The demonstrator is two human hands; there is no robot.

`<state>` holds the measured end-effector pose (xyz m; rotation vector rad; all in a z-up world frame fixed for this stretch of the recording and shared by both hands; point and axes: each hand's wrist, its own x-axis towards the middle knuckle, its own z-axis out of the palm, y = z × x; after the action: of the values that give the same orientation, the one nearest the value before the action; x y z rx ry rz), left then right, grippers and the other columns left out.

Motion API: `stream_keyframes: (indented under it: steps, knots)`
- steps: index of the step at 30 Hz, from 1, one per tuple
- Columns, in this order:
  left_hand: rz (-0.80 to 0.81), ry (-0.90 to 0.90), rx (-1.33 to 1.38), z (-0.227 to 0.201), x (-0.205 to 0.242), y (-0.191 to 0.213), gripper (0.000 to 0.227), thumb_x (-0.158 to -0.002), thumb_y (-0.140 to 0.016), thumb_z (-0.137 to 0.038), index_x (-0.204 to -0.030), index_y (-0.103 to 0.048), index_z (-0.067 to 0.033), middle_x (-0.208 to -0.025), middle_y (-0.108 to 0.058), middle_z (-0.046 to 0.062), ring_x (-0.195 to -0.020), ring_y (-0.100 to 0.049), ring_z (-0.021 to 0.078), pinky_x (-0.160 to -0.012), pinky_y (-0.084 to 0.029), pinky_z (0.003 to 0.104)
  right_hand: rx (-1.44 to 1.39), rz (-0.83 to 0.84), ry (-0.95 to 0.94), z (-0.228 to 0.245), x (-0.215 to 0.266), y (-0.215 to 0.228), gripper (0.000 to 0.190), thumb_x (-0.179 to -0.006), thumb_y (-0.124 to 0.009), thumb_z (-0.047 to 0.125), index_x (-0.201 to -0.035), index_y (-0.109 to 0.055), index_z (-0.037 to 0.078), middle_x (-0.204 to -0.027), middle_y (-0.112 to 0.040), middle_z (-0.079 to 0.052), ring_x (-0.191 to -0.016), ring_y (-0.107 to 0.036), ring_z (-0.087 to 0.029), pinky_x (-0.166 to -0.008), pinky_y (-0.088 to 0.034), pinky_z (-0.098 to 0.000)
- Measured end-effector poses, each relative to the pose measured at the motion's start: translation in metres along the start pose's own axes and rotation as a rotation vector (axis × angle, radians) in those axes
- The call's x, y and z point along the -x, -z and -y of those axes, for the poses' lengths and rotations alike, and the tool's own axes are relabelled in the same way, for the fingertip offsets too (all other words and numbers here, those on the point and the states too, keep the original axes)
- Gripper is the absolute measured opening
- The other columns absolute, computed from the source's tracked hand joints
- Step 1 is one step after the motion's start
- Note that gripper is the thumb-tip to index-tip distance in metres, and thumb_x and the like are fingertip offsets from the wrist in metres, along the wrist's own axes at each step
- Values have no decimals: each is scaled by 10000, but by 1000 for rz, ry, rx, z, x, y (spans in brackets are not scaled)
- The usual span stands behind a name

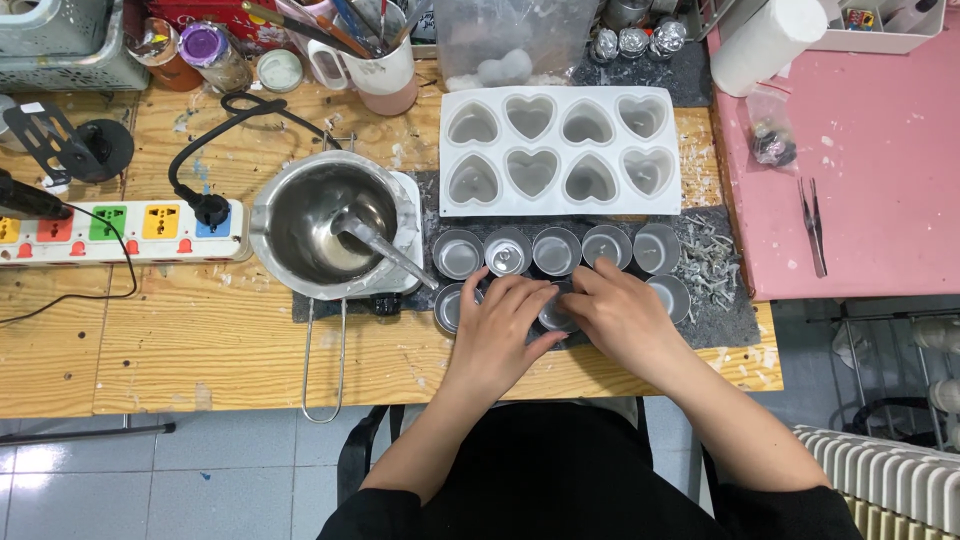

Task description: Prepare and insert wicks into small metal candle molds on a workbench.

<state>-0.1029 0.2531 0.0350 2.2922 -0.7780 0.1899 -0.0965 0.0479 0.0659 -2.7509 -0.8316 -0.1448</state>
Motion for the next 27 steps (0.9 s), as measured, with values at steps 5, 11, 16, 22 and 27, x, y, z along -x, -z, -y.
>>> stream_keyframes:
  steps: [5,11,16,22,27]
  knots:
    - [4,4,6,0,-1,1,570,-815,-813,-360,-1283,-640,-85,-1277,-662,2,-1250,-568,205,-1179,-245,566,11,7,0,0,0,-1,158,-700,-786,121,-854,-757,104,-873,-574,-38,-858,-591,-239,-703,-534,-370]
    - [16,12,9,0,-1,1,569,-820,-811,-363,-1287,-643,-83,-1272,-660,4,-1246,-568,203,-1185,-231,570,19,7,-7,2,-1,0,138,-707,-786,135,-838,-758,102,-871,-571,-36,-858,-589,-235,-707,-535,-368]
    - [7,9,1,1,0,-2,568,-814,-816,-362,-1278,-643,-82,-1271,-658,3,-1246,-568,203,-1196,-218,584,26,12,-15,2,-1,1,135,-707,-786,133,-837,-759,107,-864,-568,-36,-857,-589,-234,-704,-535,-368]
    - [5,11,-2,0,0,-2,569,-799,-826,-352,-1269,-650,-83,-1271,-660,-5,-1246,-568,204,-1191,-225,595,28,8,-8,3,-1,2,139,-707,-786,132,-841,-756,109,-863,-567,-37,-857,-589,-233,-703,-534,-368]
    - [5,10,-6,0,0,-2,569,-802,-824,-357,-1270,-651,-82,-1268,-661,-4,-1244,-568,206,-1199,-216,603,15,10,-12,4,-2,3,140,-706,-790,135,-839,-756,109,-860,-567,-35,-859,-592,-233,-706,-534,-371]
